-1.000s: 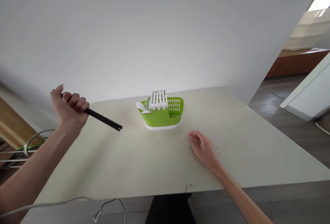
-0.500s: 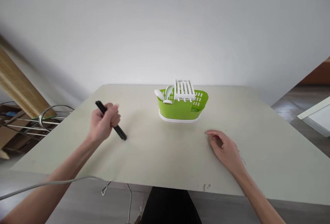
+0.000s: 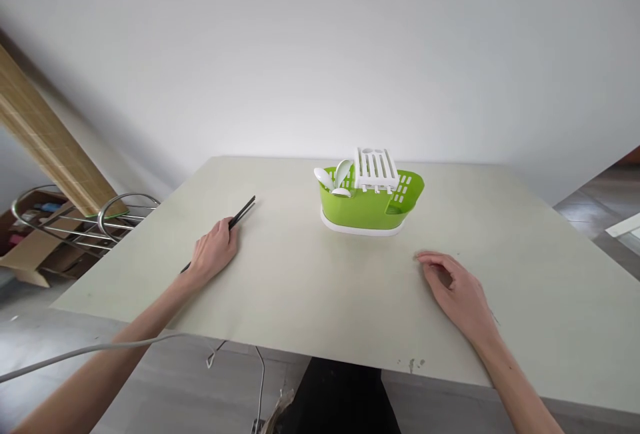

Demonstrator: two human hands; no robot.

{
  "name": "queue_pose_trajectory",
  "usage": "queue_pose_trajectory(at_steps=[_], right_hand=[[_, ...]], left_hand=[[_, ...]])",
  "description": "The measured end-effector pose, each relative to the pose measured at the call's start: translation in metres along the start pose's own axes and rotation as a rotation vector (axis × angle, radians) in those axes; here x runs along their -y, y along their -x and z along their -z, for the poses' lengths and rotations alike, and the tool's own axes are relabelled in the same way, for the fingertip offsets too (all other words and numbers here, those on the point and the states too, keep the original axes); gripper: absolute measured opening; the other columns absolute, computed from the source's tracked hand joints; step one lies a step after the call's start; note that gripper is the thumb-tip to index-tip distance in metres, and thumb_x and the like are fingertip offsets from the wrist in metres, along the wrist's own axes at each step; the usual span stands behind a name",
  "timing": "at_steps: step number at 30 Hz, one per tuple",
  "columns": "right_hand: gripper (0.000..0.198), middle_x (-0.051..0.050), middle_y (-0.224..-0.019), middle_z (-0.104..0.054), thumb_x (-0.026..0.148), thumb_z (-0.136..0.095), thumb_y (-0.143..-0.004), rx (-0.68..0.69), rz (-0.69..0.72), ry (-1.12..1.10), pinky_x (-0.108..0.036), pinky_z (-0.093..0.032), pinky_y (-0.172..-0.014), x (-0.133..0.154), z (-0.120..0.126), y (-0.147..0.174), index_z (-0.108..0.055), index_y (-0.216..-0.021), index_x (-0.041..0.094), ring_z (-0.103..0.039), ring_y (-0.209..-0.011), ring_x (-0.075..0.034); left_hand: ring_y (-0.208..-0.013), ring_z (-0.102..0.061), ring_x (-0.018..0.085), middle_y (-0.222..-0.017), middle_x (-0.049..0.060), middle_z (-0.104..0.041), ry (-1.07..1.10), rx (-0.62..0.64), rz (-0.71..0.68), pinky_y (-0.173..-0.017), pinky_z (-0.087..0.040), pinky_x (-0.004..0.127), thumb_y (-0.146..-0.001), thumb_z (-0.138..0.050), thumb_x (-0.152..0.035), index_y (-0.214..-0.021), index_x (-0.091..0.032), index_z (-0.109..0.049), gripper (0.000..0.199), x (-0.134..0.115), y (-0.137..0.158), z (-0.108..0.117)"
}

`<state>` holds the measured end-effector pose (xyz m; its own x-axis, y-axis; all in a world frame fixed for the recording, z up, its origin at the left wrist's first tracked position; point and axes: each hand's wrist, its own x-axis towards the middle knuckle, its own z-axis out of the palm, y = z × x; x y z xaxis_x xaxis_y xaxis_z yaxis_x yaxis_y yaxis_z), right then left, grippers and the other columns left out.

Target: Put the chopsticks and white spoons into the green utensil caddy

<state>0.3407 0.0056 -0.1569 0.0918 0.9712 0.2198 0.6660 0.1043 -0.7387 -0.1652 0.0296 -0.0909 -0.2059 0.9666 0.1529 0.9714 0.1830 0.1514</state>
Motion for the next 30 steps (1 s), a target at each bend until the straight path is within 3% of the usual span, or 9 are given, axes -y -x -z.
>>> queue_pose_trajectory(at_steps=[4, 9, 16, 21, 26, 30], right_hand=[[0.031, -0.005, -0.125, -0.078, 0.054, -0.057, -0.093, 0.0, -0.013, -0.005, -0.037, -0.056, -0.074, 0.001, 0.0, 0.0, -0.075, -0.103, 0.03, -0.074, -0.108, -0.03], [0.033, -0.004, -0.125, -0.078, 0.056, -0.057, -0.092, 0.005, -0.035, -0.011, -0.037, -0.056, -0.072, 0.002, 0.001, 0.001, -0.075, -0.102, 0.031, -0.073, -0.109, -0.029], [0.034, -0.003, -0.125, -0.078, 0.056, -0.056, -0.091, 0.009, -0.036, -0.003, -0.038, -0.055, -0.074, -0.002, 0.001, 0.0, -0.075, -0.103, 0.031, -0.073, -0.107, -0.03], [0.034, -0.003, -0.124, -0.078, 0.056, -0.055, -0.092, 0.017, -0.046, -0.021, -0.039, -0.054, -0.079, -0.003, 0.001, 0.001, -0.075, -0.104, 0.031, -0.072, -0.111, -0.03], [0.031, -0.001, -0.126, -0.078, 0.054, -0.056, -0.093, 0.019, -0.056, -0.02, -0.038, -0.054, -0.082, -0.001, 0.001, 0.001, -0.074, -0.105, 0.032, -0.071, -0.114, -0.029], [0.033, -0.003, -0.125, -0.078, 0.055, -0.055, -0.093, 0.031, -0.055, -0.031, -0.037, -0.054, -0.078, -0.001, 0.0, 0.001, -0.074, -0.105, 0.031, -0.072, -0.112, -0.029]], left_hand=[[-0.12, -0.063, 0.042, -0.127, 0.025, -0.063, -0.094, -0.1, -0.01, -0.095, -0.052, 0.053, -0.104, -0.035, -0.041, -0.149, -0.013, -0.049, 0.055, 0.002, 0.015, -0.011], [-0.133, -0.052, 0.048, -0.144, 0.03, -0.054, -0.074, -0.173, 0.048, -0.108, -0.039, 0.065, -0.103, -0.037, -0.042, -0.153, -0.011, -0.05, 0.06, -0.004, 0.024, -0.019], [-0.156, -0.034, 0.041, -0.165, 0.019, -0.045, -0.014, -0.134, 0.007, -0.126, -0.024, 0.06, -0.106, -0.026, -0.042, -0.161, -0.016, -0.043, 0.064, 0.002, 0.019, -0.028], [-0.157, -0.034, 0.039, -0.168, 0.019, -0.042, -0.014, -0.06, -0.042, -0.128, -0.027, 0.055, -0.106, -0.029, -0.05, -0.162, -0.009, -0.04, 0.07, 0.018, 0.022, -0.02], [-0.157, -0.038, 0.03, -0.166, 0.008, -0.046, -0.02, 0.025, -0.223, -0.129, -0.031, 0.05, -0.109, -0.027, -0.047, -0.16, -0.017, -0.047, 0.062, 0.047, 0.027, -0.007], [-0.156, -0.04, 0.028, -0.164, 0.005, -0.049, 0.077, -0.005, -0.121, -0.127, -0.036, 0.048, -0.109, -0.028, -0.043, -0.157, -0.021, -0.051, 0.057, 0.053, 0.024, -0.005]])
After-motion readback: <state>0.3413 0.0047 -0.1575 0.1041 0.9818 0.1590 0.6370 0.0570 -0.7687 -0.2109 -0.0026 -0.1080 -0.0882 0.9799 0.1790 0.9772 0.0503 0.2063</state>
